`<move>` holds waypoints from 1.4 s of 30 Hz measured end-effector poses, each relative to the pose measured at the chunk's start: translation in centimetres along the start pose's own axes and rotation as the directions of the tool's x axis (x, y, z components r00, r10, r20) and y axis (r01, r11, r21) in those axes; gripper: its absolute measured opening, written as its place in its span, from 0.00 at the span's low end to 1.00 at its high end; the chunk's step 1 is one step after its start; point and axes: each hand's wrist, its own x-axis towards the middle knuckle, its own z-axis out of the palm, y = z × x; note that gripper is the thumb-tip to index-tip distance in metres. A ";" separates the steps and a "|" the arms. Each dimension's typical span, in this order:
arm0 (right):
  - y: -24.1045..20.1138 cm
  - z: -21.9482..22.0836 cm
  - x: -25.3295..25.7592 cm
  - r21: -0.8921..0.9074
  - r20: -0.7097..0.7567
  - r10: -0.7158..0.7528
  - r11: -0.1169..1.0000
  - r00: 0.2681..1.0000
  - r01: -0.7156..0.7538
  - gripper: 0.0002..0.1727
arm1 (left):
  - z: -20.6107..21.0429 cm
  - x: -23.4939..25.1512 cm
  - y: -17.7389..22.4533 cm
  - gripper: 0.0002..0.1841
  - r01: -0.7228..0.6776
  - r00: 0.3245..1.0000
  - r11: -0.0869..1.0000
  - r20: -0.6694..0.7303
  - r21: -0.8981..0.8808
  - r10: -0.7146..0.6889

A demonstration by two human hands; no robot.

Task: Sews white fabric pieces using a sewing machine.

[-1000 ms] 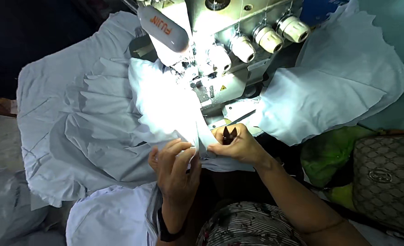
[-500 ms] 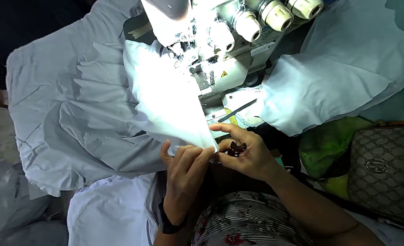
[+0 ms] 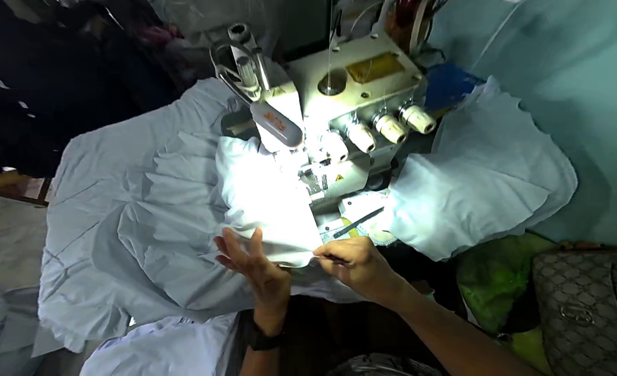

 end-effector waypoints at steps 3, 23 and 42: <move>0.9 0.7 2.0 -0.002 -0.098 0.014 1.000 0.995 -0.014 0.08 | -2.3 4.8 -0.6 0.13 -0.261 0.953 0.961 0.138 -0.089 0.271; 4.8 4.1 -0.3 0.130 -0.124 0.137 0.984 0.983 -0.121 0.11 | 3.7 19.7 -4.4 0.21 0.152 0.879 0.982 0.469 -0.113 -0.082; -3.4 -0.4 9.8 -0.184 0.049 -0.134 0.973 0.990 0.141 0.11 | -10.0 4.0 -2.8 0.18 0.364 0.886 0.789 0.444 -0.495 -0.130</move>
